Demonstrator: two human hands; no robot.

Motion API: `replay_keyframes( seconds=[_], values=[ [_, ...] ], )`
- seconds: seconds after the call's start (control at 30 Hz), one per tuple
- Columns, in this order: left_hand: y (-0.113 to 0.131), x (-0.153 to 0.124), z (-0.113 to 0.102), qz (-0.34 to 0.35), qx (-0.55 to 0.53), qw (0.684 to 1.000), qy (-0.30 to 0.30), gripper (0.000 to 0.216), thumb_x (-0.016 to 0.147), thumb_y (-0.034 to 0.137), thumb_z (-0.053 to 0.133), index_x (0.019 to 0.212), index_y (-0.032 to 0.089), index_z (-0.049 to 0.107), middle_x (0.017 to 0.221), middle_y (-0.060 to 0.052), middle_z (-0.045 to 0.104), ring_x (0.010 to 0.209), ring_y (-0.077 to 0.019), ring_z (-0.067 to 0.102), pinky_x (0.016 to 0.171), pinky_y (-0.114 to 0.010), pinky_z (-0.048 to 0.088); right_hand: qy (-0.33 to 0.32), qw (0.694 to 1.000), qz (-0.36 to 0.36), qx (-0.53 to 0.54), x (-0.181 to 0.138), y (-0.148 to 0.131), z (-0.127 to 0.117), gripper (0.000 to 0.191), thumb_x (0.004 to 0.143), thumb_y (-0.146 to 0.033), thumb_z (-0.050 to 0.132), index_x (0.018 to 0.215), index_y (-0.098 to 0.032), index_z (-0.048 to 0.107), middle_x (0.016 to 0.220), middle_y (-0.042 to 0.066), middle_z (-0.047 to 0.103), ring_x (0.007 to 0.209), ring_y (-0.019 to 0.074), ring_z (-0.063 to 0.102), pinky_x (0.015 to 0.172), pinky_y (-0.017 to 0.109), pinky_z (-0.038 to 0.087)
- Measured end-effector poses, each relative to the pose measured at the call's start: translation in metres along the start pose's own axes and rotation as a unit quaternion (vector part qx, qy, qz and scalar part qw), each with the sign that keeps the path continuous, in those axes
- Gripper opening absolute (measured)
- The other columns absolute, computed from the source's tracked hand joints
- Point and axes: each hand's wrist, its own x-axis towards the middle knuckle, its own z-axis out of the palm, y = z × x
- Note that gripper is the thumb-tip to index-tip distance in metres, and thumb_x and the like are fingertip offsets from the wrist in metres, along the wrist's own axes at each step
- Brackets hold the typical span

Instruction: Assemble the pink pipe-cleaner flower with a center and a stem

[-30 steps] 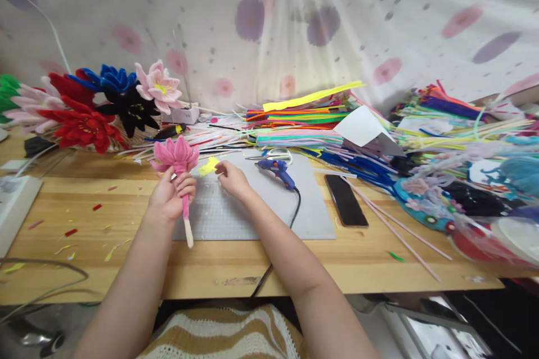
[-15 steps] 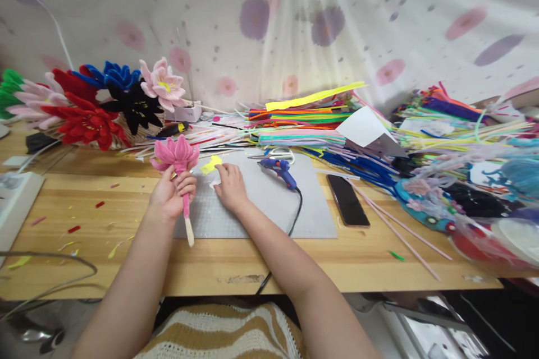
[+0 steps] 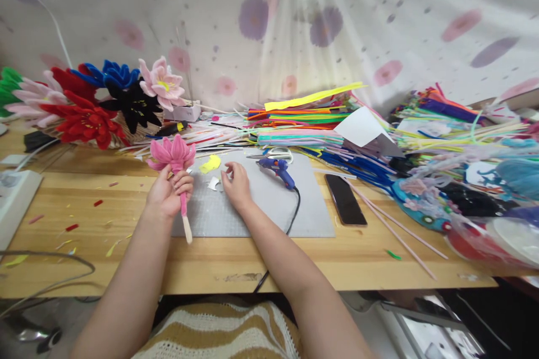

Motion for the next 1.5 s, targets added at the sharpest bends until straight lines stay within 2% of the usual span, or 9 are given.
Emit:
replay_keyframes(
  seconds=[0.17,0.3,0.47,0.67,0.87,0.93,1.13,1.33,1.5],
  values=[
    [0.006,-0.002,0.000,0.018,0.001,1.000,0.009,0.031,0.093,0.033,0.030,0.069,0.016,0.039,0.045,0.007,0.030,0.034,-0.0033,0.029,0.029,-0.012,0.019,-0.114,0.988,0.037,-0.099,-0.004,-0.006,-0.003,0.019,0.075,-0.026,0.055,0.092,-0.020,0.053,0.068,-0.002,0.057,0.069,0.0149,0.052,0.065,0.026,0.037],
    [0.021,-0.006,-0.003,0.040,-0.002,0.999,0.000,0.030,0.093,0.034,0.029,0.071,0.016,0.039,0.045,0.007,0.031,0.035,-0.0040,0.029,0.030,-0.013,0.021,-0.111,0.990,0.052,-0.064,-0.001,-0.009,-0.001,0.029,0.075,-0.015,0.050,0.104,-0.020,0.048,0.077,-0.002,0.061,0.068,0.0127,0.053,0.063,0.024,0.037],
    [0.047,-0.015,-0.008,0.087,-0.007,0.996,-0.004,0.028,0.093,0.034,0.029,0.074,0.016,0.040,0.045,0.008,0.030,0.034,-0.0046,0.027,0.029,-0.014,0.022,-0.134,0.991,-0.012,-0.023,0.016,-0.032,0.006,0.009,0.075,-0.021,0.062,0.082,-0.021,0.058,0.079,-0.001,0.064,0.079,0.0134,0.053,0.074,0.026,0.038],
    [0.066,-0.029,-0.013,0.126,-0.006,0.992,-0.021,0.030,0.093,0.035,0.028,0.085,0.013,0.046,0.044,0.009,0.030,0.033,-0.0045,0.029,0.029,-0.014,0.023,-0.176,0.979,-0.089,-0.040,0.039,-0.074,0.056,0.008,0.075,-0.028,0.066,0.075,-0.021,0.069,0.091,0.003,0.063,0.094,0.0179,0.049,0.087,0.032,0.037],
    [0.077,-0.037,-0.018,0.147,-0.004,0.989,-0.022,0.031,0.093,0.037,0.028,0.082,0.014,0.046,0.043,0.009,0.030,0.033,-0.0044,0.029,0.029,-0.014,0.023,-0.300,0.952,-0.041,0.048,0.048,-0.093,0.113,0.027,0.076,-0.012,0.058,0.100,-0.021,0.068,0.097,0.004,0.063,0.085,0.0128,0.056,0.080,0.026,0.043],
    [0.077,-0.038,-0.018,0.154,0.001,0.988,-0.018,0.031,0.093,0.037,0.028,0.081,0.013,0.046,0.043,0.009,0.029,0.033,-0.0041,0.029,0.029,-0.013,0.022,-0.294,0.952,-0.010,0.085,0.049,-0.091,0.118,0.038,0.074,-0.011,0.060,0.110,-0.021,0.063,0.094,0.002,0.065,0.077,0.0106,0.057,0.074,0.023,0.045],
    [0.051,-0.026,-0.016,0.099,0.007,0.995,-0.006,0.032,0.094,0.034,0.027,0.069,0.016,0.038,0.044,0.007,0.031,0.034,-0.0037,0.029,0.029,-0.012,0.021,-0.240,0.934,0.130,0.231,0.053,-0.069,0.077,0.027,0.069,-0.012,0.062,0.095,-0.015,0.065,0.073,-0.001,0.063,0.057,0.0063,0.052,0.056,0.020,0.046],
    [0.007,-0.002,-0.004,0.014,0.008,1.000,-0.005,0.033,0.094,0.034,0.029,0.069,0.016,0.039,0.045,0.008,0.029,0.034,-0.0028,0.028,0.029,-0.011,0.018,-0.172,0.949,0.123,0.233,0.050,-0.038,0.009,0.017,0.070,-0.027,0.062,0.081,-0.015,0.067,0.063,-0.003,0.060,0.043,0.0031,0.039,0.043,0.017,0.034],
    [-0.020,0.010,0.008,-0.023,0.015,1.000,0.008,0.033,0.093,0.034,0.030,0.067,0.015,0.039,0.046,0.008,0.029,0.034,-0.0024,0.027,0.029,-0.010,0.017,-0.123,0.976,0.020,0.176,0.034,-0.030,-0.020,0.026,0.082,-0.035,0.048,0.082,-0.018,0.067,0.068,0.000,0.063,0.062,0.0095,0.056,0.063,0.022,0.044]
  ],
)
